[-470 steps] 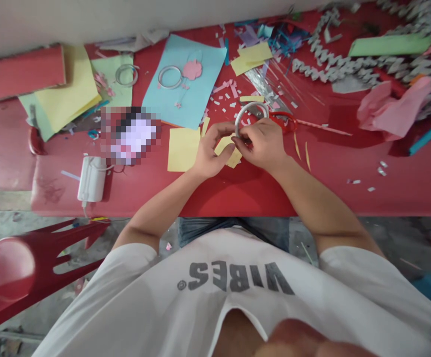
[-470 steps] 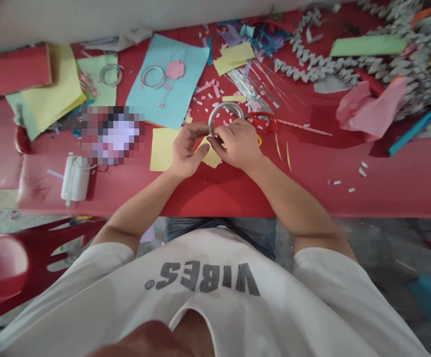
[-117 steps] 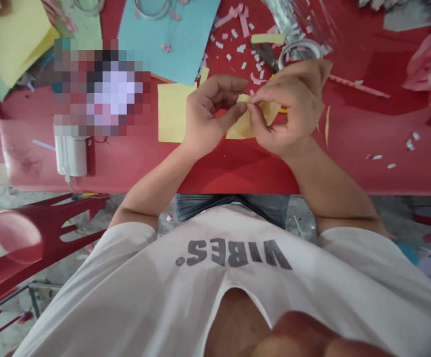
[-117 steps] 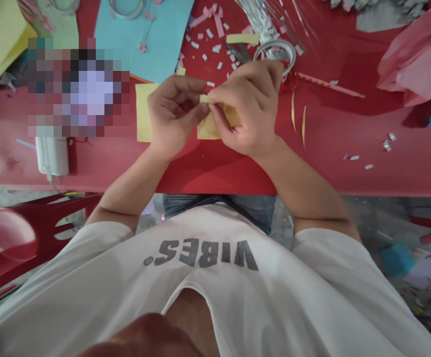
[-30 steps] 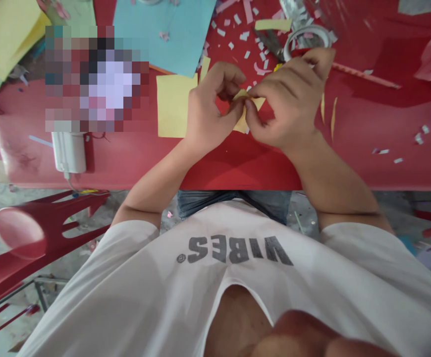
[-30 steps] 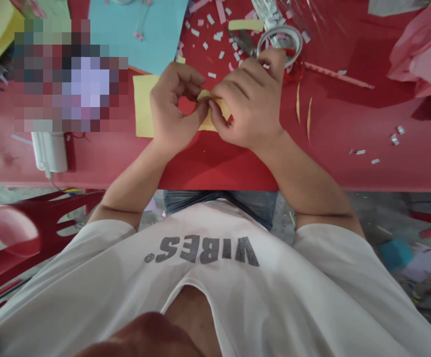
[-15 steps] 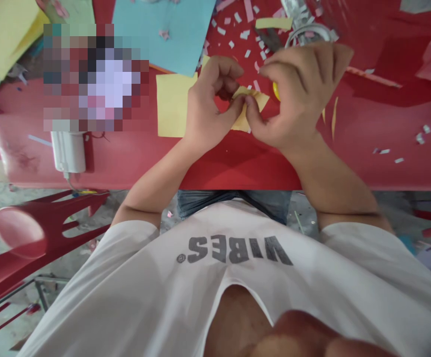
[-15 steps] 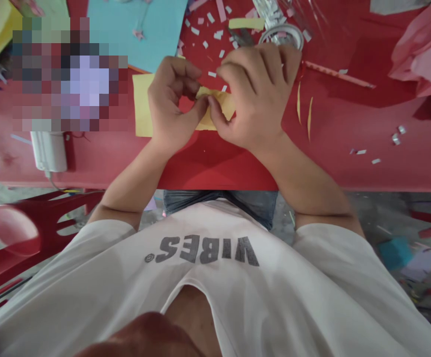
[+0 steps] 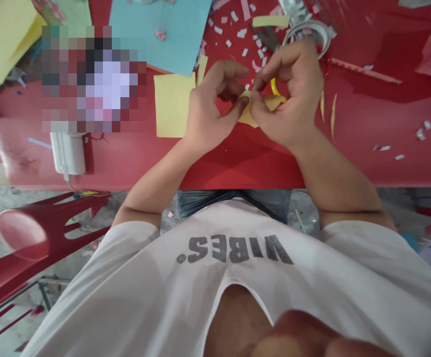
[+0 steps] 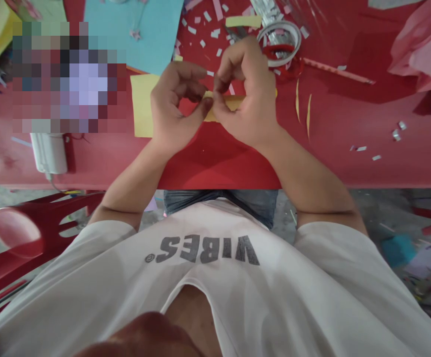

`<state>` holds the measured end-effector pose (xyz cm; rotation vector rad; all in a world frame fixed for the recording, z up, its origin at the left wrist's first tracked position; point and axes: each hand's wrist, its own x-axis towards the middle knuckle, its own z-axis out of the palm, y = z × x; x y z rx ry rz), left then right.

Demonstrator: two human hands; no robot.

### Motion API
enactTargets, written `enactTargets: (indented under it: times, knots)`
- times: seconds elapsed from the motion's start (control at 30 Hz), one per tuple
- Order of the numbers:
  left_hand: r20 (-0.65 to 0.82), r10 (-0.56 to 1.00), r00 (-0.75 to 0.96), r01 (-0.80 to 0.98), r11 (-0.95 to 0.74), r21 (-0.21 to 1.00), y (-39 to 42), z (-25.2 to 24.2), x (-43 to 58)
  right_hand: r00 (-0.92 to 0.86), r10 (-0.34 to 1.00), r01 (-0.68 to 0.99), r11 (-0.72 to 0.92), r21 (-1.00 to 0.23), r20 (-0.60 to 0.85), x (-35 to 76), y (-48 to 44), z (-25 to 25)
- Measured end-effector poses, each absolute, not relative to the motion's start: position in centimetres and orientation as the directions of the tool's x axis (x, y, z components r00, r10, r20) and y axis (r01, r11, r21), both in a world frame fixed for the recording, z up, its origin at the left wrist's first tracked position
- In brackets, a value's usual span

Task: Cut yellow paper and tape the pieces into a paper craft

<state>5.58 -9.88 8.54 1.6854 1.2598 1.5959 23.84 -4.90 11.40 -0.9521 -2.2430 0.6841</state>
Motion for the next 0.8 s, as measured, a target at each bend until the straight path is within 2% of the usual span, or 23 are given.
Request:
enactTargets:
  times: [0.07, 0.13, 0.27, 0.4, 0.47, 0.53, 0.6, 0.63, 0.67, 0.77, 0.8]
  knots:
    - [0.479, 0.871, -0.109, 0.269, -0.438, 0.858, -9.6, 8.1, 5.5, -0.494, 0.784, 0.349, 0.575, -0.740, 0.376, 23.7, -4.9, 11.5]
    - [0.464, 0.880, -0.102, 0.261, -0.427, 0.866, -9.1, 7.4, 5.3, -0.471, 0.803, 0.310, 0.539, -0.783, 0.365, 23.7, -4.8, 11.6]
    - [0.409, 0.901, -0.142, 0.247, -0.368, 0.896, -7.6, 5.6, 4.3, -0.494, 0.815, 0.319, 0.495, -0.808, 0.304, 24.1, -3.7, 11.9]
    - [0.351, 0.920, -0.177, 0.253, -0.302, 0.919, -6.7, 4.3, 3.1, -0.416, 0.813, 0.316, 0.549, -0.773, 0.407, 24.6, -1.6, 11.8]
    - [0.325, 0.930, -0.170, 0.271, -0.273, 0.923, -6.4, 3.9, 2.6, -0.374, 0.806, 0.353, 0.582, -0.733, 0.459, 25.1, -0.3, 11.7]
    - [0.292, 0.943, -0.156, 0.302, -0.236, 0.924, -6.2, 3.7, 2.2, -0.365, 0.801, 0.463, 0.599, -0.653, 0.475, 25.9, 1.1, 11.5]
    - [0.268, 0.952, -0.145, 0.343, -0.206, 0.916, -6.1, 3.7, 1.7, -0.399, 0.815, 0.640, 0.576, -0.508, 0.421, 26.9, 2.7, 11.0]
    - [0.259, 0.957, -0.133, 0.365, -0.195, 0.910, -6.1, 3.7, 1.5, -0.357, 0.840, 0.742, 0.521, -0.422, 0.409, 27.4, 3.4, 10.6]
    - [0.255, 0.959, -0.124, 0.386, -0.190, 0.903, -6.2, 3.8, 1.3, -0.378, 0.859, 0.794, 0.492, -0.357, 0.344, 27.8, 4.2, 10.1]
    - [0.235, 0.965, -0.115, 0.448, -0.161, 0.879, -6.5, 4.3, 0.7, -0.455, 0.856, 0.809, 0.512, -0.289, 0.245, 29.0, 5.8, 8.5]
    - [0.223, 0.968, -0.115, 0.470, -0.145, 0.871, -6.6, 4.5, 0.5, -0.470, 0.846, 0.805, 0.528, -0.271, 0.252, 29.2, 6.1, 8.1]
